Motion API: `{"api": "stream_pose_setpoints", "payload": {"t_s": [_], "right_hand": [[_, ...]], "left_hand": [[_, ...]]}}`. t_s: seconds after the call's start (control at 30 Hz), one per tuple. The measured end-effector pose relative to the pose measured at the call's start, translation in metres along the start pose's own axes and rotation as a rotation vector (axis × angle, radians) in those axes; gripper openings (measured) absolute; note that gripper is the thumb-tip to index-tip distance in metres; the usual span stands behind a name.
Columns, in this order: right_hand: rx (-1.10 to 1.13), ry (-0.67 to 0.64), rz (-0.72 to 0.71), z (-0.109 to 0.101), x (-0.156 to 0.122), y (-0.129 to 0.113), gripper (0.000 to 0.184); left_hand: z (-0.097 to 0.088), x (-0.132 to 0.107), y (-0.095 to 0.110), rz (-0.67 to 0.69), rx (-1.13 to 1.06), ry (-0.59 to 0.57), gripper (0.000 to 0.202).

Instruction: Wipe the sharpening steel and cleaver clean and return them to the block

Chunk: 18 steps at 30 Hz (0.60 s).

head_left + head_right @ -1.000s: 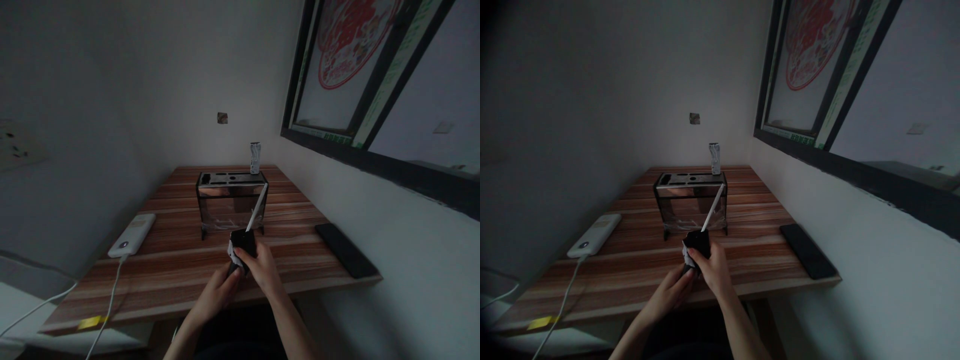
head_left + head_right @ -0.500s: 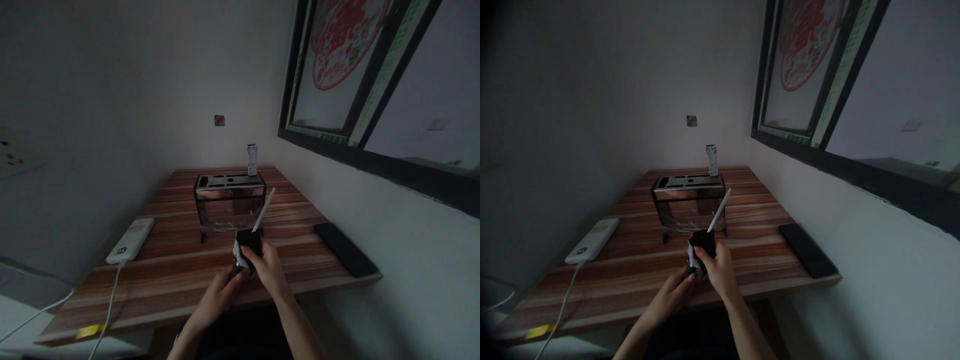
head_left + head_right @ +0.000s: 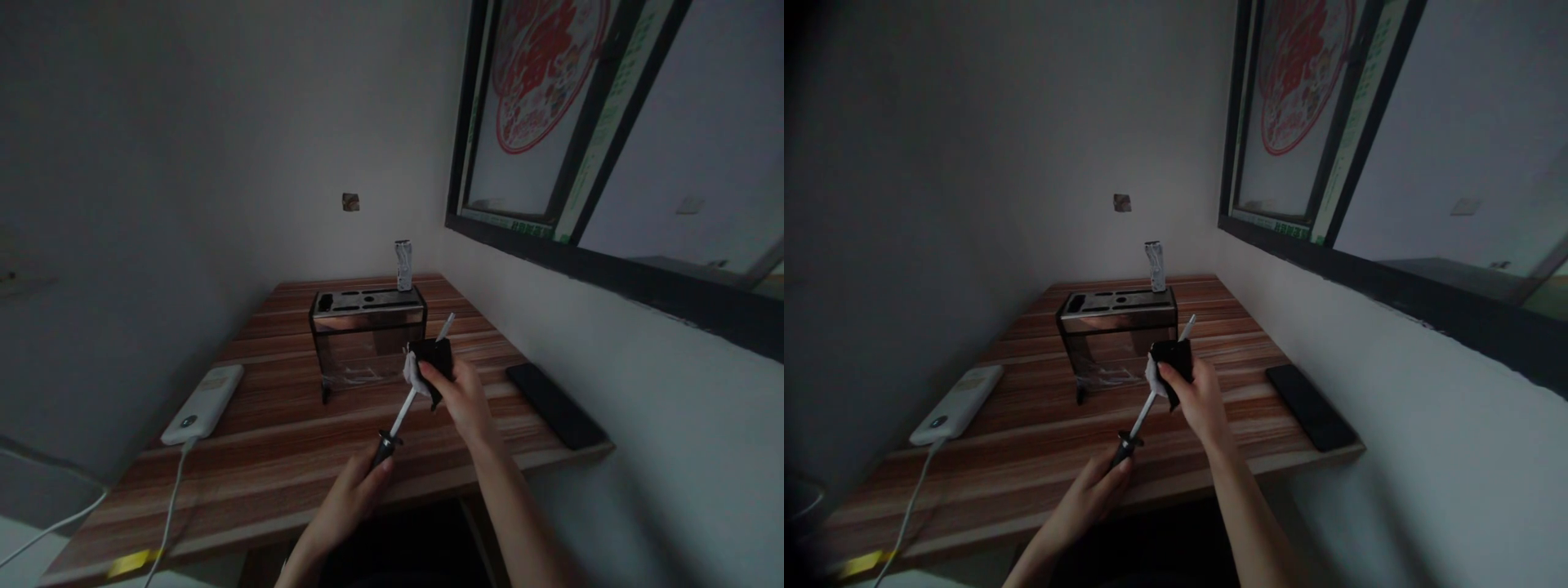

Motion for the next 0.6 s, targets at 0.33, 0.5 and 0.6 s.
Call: {"api": "stream_pose_setpoints", "payload": {"t_s": [0.33, 0.5, 0.6], "right_hand": [[0.091, 0.186, -0.108, -0.046, 0.032, -0.022, 0.027], [0.202, 0.232, -0.146, -0.047, 0.032, -0.029, 0.024], [0.274, 0.314, -0.144, -0.046, 0.029, -0.028, 0.025]], "left_hand": [[0.002, -0.002, 0.003, -0.018, 0.019, -0.014, 0.066], [0.002, -0.003, 0.010, 0.020, 0.127, -0.006, 0.063], [0.001, -0.003, 0.009, 0.020, 0.136, -0.003, 0.060]]}}
Point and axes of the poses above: each hand's wrist, its own x-axis towards the middle knuckle, its own z-axis out of the palm, y = z × x, the point moved 9 cm from there along x, towards the middle knuckle, and after that the axes turned 3 degrees about z, right-handed, at the moved point
